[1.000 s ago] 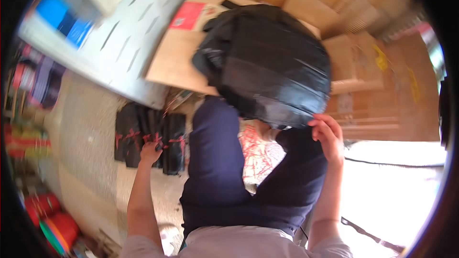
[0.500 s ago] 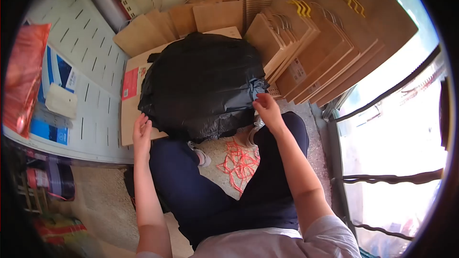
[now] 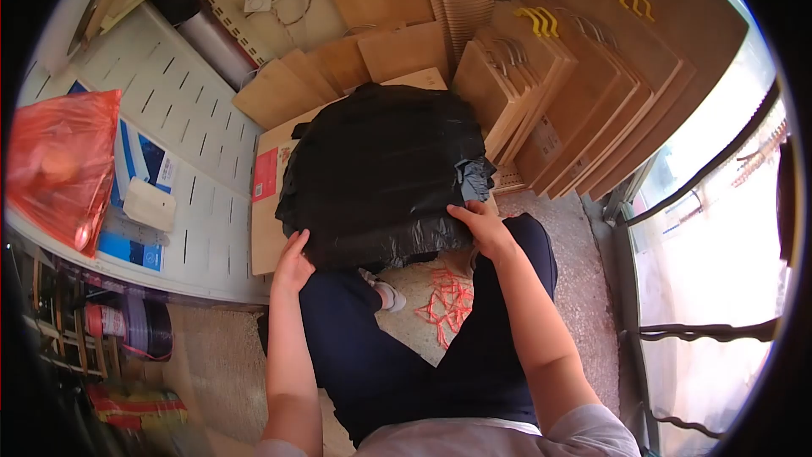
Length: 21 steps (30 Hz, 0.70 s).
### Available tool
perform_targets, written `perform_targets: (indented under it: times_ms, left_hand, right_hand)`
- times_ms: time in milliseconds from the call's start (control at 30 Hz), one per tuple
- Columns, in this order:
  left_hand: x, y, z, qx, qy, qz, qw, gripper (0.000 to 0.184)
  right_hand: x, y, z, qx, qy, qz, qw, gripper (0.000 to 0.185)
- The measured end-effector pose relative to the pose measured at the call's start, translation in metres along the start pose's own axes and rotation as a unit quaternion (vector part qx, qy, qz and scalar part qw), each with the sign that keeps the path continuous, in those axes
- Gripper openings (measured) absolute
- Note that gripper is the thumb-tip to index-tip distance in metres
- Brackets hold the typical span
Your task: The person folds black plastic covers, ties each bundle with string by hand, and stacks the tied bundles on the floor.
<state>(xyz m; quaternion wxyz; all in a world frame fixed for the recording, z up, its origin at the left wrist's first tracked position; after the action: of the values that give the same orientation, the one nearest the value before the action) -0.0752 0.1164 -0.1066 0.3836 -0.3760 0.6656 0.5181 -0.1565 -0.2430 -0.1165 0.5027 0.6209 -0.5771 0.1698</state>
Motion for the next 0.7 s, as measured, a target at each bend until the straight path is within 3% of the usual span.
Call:
perform_targets:
  times_ms: [100, 167, 200, 233, 267, 333, 367, 433, 500, 533, 567, 600, 700]
  left_hand:
    - [0.009, 0.001, 0.006, 0.037, 0.051, 0.011, 0.998, 0.037]
    - [0.016, 0.003, 0.012, 0.051, 0.070, 0.025, 0.996, 0.040]
    - [0.010, 0.013, -0.010, 0.185, 0.272, 0.038, 0.944, 0.046]
    - [-0.005, 0.028, -0.027, 0.309, 0.457, 0.047, 0.833, 0.052]
    - [-0.004, 0.032, -0.037, 0.344, 0.442, 0.002, 0.828, 0.067]
    - [0.019, 0.050, -0.062, 0.193, 0.445, 0.022, 0.874, 0.083]
    - [0.027, 0.065, -0.090, 0.193, 0.445, 0.058, 0.873, 0.094]
    - [0.030, 0.084, -0.133, 0.215, 0.343, 0.011, 0.914, 0.098]
    - [0.037, 0.081, -0.151, 0.247, 0.382, 0.004, 0.890, 0.081]
    - [0.030, 0.082, -0.157, 0.250, 0.388, 0.003, 0.887, 0.081]
    - [0.028, 0.074, -0.147, 0.154, 0.357, 0.009, 0.921, 0.066]
    - [0.027, 0.069, -0.134, 0.055, 0.322, 0.013, 0.945, 0.051]
    - [0.023, 0.067, -0.104, 0.021, 0.277, -0.013, 0.961, 0.035]
  right_hand:
    - [-0.007, 0.009, -0.007, 0.039, -0.104, -0.076, 0.991, 0.028]
    - [-0.002, 0.018, -0.010, 0.018, -0.077, -0.090, 0.993, 0.025]
    - [-0.005, 0.014, -0.012, 0.032, -0.118, -0.083, 0.989, 0.023]
    - [-0.008, 0.011, -0.014, 0.046, -0.159, -0.077, 0.983, 0.022]
    - [-0.015, 0.011, -0.016, 0.048, -0.155, -0.078, 0.984, 0.022]
    - [-0.020, 0.014, -0.031, 0.042, -0.238, -0.062, 0.968, 0.014]
    - [-0.015, 0.026, -0.046, 0.048, -0.235, -0.051, 0.970, 0.012]
    - [-0.011, 0.049, -0.076, 0.065, -0.230, -0.045, 0.970, 0.012]
    - [-0.025, 0.048, -0.101, 0.160, -0.239, 0.039, 0.957, 0.015]
    - [-0.029, 0.059, -0.109, 0.159, -0.212, 0.048, 0.963, 0.015]
    - [-0.030, 0.070, -0.114, 0.159, -0.186, 0.058, 0.968, 0.016]
    - [-0.047, 0.075, -0.114, 0.147, -0.177, -0.019, 0.973, 0.016]
    - [-0.062, 0.057, -0.090, 0.153, -0.121, -0.110, 0.975, 0.038]
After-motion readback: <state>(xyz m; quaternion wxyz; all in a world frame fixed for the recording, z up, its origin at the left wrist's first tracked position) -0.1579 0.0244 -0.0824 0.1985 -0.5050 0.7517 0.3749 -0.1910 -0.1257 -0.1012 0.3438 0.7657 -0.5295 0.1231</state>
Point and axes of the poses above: each hand's wrist, its own y-axis away from the middle knuckle, its own z-axis out of the back of the hand, x = y × z, the point moved 9 cm from there along -y, towards the middle knuckle, and after that the axes turned 7 degrees about -y, right-handed, at the moved point
